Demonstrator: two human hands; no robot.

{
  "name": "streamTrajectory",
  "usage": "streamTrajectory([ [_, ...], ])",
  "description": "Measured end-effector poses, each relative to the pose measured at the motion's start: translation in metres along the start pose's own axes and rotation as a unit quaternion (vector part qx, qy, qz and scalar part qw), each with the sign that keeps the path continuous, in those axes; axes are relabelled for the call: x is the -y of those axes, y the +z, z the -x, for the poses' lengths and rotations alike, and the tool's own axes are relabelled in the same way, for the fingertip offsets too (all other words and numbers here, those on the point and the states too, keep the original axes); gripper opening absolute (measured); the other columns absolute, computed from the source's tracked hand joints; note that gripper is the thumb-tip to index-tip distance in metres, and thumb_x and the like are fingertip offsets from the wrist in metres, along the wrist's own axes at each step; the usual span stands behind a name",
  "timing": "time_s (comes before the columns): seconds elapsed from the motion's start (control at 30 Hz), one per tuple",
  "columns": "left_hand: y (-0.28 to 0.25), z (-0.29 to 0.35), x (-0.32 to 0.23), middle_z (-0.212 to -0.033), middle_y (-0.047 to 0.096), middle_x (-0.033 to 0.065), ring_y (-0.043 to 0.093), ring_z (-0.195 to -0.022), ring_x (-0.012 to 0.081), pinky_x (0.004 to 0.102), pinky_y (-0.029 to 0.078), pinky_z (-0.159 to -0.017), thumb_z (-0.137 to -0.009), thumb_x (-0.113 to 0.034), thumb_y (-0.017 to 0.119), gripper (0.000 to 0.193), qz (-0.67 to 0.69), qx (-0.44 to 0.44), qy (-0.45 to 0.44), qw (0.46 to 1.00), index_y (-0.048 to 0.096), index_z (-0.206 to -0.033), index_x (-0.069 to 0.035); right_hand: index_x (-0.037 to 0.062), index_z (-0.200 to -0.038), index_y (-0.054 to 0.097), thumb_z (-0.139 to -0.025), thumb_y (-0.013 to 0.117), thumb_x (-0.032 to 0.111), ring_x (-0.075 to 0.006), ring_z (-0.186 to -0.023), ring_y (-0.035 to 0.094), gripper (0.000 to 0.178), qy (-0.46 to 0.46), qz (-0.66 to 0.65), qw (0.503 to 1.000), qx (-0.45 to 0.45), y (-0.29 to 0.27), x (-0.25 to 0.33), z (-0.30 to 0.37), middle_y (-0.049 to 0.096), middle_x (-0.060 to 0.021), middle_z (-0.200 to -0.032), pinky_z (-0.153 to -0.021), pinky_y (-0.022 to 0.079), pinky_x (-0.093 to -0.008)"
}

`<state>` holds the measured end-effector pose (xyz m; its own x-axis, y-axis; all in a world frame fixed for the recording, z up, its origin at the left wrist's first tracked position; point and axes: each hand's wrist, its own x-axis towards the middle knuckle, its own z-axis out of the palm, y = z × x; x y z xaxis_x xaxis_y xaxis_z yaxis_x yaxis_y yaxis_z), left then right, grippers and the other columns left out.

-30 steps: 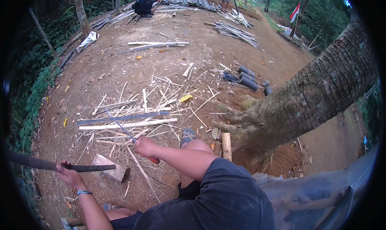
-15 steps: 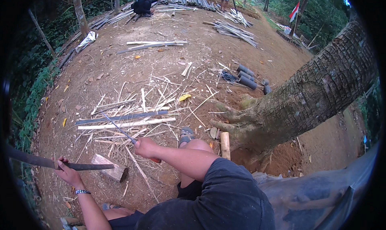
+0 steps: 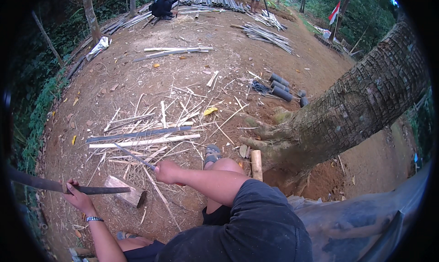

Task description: The person uses a large blade to shave and smooth the edges of a long bamboo strip while sitting on the ground. They repeatedly run the blade along the length of the bamboo to remove thin layers of material.

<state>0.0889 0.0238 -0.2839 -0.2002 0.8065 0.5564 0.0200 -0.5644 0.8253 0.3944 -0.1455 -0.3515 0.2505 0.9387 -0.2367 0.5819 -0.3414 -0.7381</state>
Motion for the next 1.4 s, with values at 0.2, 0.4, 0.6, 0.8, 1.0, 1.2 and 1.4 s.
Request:
streamTrajectory([
  [0.2, 0.000, 0.000, -0.001, -0.098, 0.054, 0.0097, 0.050, -0.082, 0.0142, 0.0277, 0.045, -0.078, -0.101, -0.020, 0.043, 0.042, 0.025, 0.003, -0.004, 1.000, 0.031, -0.136, -0.001, 0.0019, -0.093, 0.058, -0.078, 0.060, 0.026, -0.0394, -0.087, 0.062, 0.028, 0.001, 0.001, 1.000, 0.019, -0.001, 0.006, 0.003, 0.063, -0.0226, -0.089, -0.080, 0.048, -0.0464],
  [0.4, 0.002, 0.003, 0.000, -0.097, 0.053, 0.0069, 0.050, -0.083, 0.0130, 0.0275, 0.044, -0.080, -0.100, -0.020, 0.046, 0.042, 0.043, 0.006, -0.017, 0.999, 0.033, -0.136, -0.002, 0.0024, -0.097, 0.060, -0.079, 0.059, 0.026, -0.0396, -0.088, 0.062, 0.029, -0.023, 0.053, 0.997, 0.047, -0.003, -0.002, 0.004, 0.064, -0.0226, -0.089, -0.080, 0.049, -0.0469],
  [0.6, -0.003, 0.003, 0.002, -0.096, 0.054, 0.0069, 0.050, -0.083, 0.0126, 0.0273, 0.044, -0.080, -0.100, -0.021, 0.047, 0.043, 0.028, 0.004, -0.018, 0.999, 0.034, -0.136, -0.003, 0.0033, -0.098, 0.064, -0.080, 0.059, 0.024, -0.0374, -0.089, 0.063, 0.028, -0.042, 0.251, 0.944, 0.210, -0.012, 0.006, 0.013, 0.066, -0.0200, -0.092, -0.077, 0.050, -0.0468],
  [0.8, 0.002, 0.008, -0.005, -0.096, 0.055, 0.0068, 0.051, -0.083, 0.0122, 0.0270, 0.045, -0.080, -0.099, -0.022, 0.048, 0.044, 0.027, 0.004, -0.019, 0.999, 0.034, -0.137, -0.004, 0.0063, -0.100, 0.068, -0.079, 0.060, 0.020, -0.0348, -0.089, 0.065, 0.027, -0.102, 0.384, 0.822, 0.408, 0.026, -0.037, 0.004, 0.068, -0.0162, -0.094, -0.074, 0.051, -0.0469],
  [1.0, -0.004, 0.006, 0.002, -0.097, 0.055, 0.0069, 0.051, -0.083, 0.0121, 0.0266, 0.044, -0.080, -0.099, -0.022, 0.048, 0.044, 0.022, 0.000, -0.019, 1.000, 0.034, -0.137, -0.004, 0.0038, -0.099, 0.067, -0.078, 0.059, 0.019, -0.0353, -0.087, 0.065, 0.027, -0.104, 0.367, 0.808, 0.448, 0.042, -0.047, 0.001, 0.067, -0.0174, -0.092, -0.073, 0.051, -0.0475],
  [1.2, -0.004, 0.005, 0.001, -0.097, 0.055, 0.0073, 0.052, -0.084, 0.0121, 0.0268, 0.045, -0.080, -0.099, -0.023, 0.048, 0.045, 0.014, -0.005, -0.021, 1.000, 0.034, -0.138, -0.004, 0.0021, -0.097, 0.066, -0.078, 0.056, 0.018, -0.0374, -0.088, 0.064, 0.027, -0.166, 0.381, 0.820, 0.393, 0.042, -0.044, -0.005, 0.066, -0.0194, -0.091, -0.075, 0.051, -0.0483],
  [1.4, -0.003, 0.006, -0.002, -0.097, 0.056, 0.0074, 0.052, -0.084, 0.0127, 0.0272, 0.045, -0.080, -0.099, -0.022, 0.047, 0.045, 0.012, -0.007, -0.025, 1.000, 0.033, -0.138, -0.004, 0.0033, -0.096, 0.066, -0.079, 0.055, 0.020, -0.0372, -0.090, 0.063, 0.026, -0.155, 0.343, 0.859, 0.347, 0.016, -0.018, 0.011, 0.066, -0.0189, -0.094, -0.076, 0.050, -0.0481],
])
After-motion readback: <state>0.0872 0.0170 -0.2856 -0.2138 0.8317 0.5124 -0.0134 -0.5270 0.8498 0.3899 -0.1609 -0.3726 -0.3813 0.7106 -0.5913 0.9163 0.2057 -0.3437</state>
